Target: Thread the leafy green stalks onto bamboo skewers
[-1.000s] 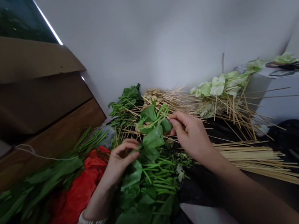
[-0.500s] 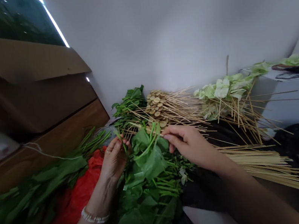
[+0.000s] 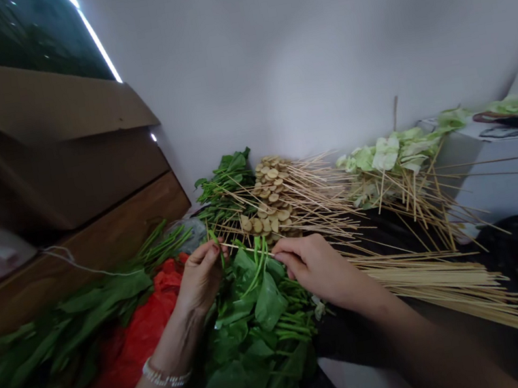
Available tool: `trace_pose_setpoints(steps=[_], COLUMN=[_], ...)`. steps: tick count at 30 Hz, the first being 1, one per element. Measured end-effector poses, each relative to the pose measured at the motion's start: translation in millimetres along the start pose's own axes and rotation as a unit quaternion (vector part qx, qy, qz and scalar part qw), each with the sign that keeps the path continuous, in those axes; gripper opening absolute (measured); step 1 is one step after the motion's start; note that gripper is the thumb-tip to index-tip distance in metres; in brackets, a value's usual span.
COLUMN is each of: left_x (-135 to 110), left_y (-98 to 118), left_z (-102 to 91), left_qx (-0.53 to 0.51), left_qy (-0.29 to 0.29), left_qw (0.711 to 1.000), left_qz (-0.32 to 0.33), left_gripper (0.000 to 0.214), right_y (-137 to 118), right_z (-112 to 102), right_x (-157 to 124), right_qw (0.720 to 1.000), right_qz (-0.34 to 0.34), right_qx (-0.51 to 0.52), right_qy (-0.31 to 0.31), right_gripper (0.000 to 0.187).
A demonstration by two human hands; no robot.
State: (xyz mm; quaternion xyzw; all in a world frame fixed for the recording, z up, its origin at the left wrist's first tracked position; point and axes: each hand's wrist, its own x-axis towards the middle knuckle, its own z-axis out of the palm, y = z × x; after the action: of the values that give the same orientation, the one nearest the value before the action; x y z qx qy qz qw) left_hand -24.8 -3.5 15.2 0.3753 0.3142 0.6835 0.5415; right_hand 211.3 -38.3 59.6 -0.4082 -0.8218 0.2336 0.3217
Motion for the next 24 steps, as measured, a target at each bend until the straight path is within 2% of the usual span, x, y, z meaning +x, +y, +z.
trace_pose_setpoints(steps=[16,24], left_x=[0.6,-0.5], left_y=[0.8,-2.6], left_z=[0.5,-4.1], left_qx=[0.007,0.032], left_qy=[0.025,-0.007], left_qw=[1.000,0.999], left_qz=[-0.007,-0.026], left_gripper=[0.034,0.032], right_y=[1.0,0.0], right_z=[1.2,2.7], right_x=[0.0,0.3], right_qw=[1.000,1.000], right_qz=[0.000,0.012], right_qx=[-0.030,-0.025], right_qy=[0.001,-0.005], right_gripper=[0.024,0.024])
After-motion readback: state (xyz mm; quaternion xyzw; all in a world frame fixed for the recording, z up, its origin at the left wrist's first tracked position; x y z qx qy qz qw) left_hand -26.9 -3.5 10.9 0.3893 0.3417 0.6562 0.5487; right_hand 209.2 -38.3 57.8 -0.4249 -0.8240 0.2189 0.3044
